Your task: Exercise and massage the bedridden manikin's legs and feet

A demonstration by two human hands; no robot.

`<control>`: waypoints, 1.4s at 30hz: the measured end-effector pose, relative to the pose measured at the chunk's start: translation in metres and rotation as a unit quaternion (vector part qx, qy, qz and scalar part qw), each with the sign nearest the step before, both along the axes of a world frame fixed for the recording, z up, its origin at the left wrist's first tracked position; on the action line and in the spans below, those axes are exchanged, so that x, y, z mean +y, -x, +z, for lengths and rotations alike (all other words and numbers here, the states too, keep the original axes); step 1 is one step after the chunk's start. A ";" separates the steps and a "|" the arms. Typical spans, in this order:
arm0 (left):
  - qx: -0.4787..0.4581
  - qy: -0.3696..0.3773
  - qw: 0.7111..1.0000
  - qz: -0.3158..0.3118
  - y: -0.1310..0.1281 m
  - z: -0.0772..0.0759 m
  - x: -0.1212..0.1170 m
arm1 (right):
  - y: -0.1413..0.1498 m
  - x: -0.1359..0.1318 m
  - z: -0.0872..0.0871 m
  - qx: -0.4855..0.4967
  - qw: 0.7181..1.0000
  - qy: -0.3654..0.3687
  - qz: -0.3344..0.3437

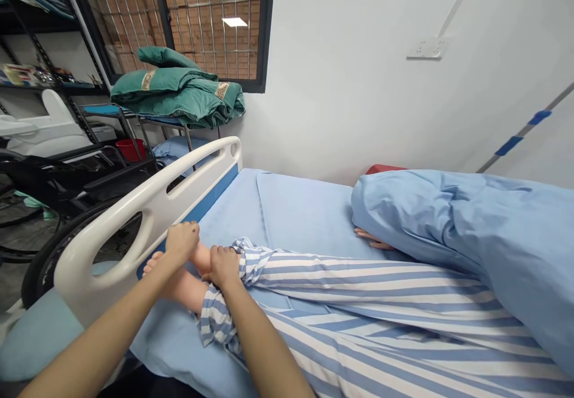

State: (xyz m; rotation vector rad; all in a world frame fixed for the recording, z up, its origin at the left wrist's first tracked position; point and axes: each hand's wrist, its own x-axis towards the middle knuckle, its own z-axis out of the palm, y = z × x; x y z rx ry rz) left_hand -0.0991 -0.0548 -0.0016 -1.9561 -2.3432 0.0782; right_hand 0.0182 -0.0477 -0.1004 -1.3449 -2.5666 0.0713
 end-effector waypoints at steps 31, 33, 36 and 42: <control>0.027 -0.162 0.984 0.074 0.026 -0.010 -0.089 | -0.001 -0.038 0.042 0.125 0.990 -0.018 0.070; 0.032 -0.129 0.989 0.059 0.027 -0.006 -0.088 | 0.002 -0.054 0.046 0.151 0.982 -0.023 0.115; 0.032 -0.065 0.997 0.037 0.028 0.003 -0.085 | 0.009 -0.071 0.044 0.102 0.982 0.035 0.158; 0.039 -0.009 0.999 0.000 0.025 0.014 -0.074 | 0.019 -0.073 0.022 0.040 0.987 0.139 0.070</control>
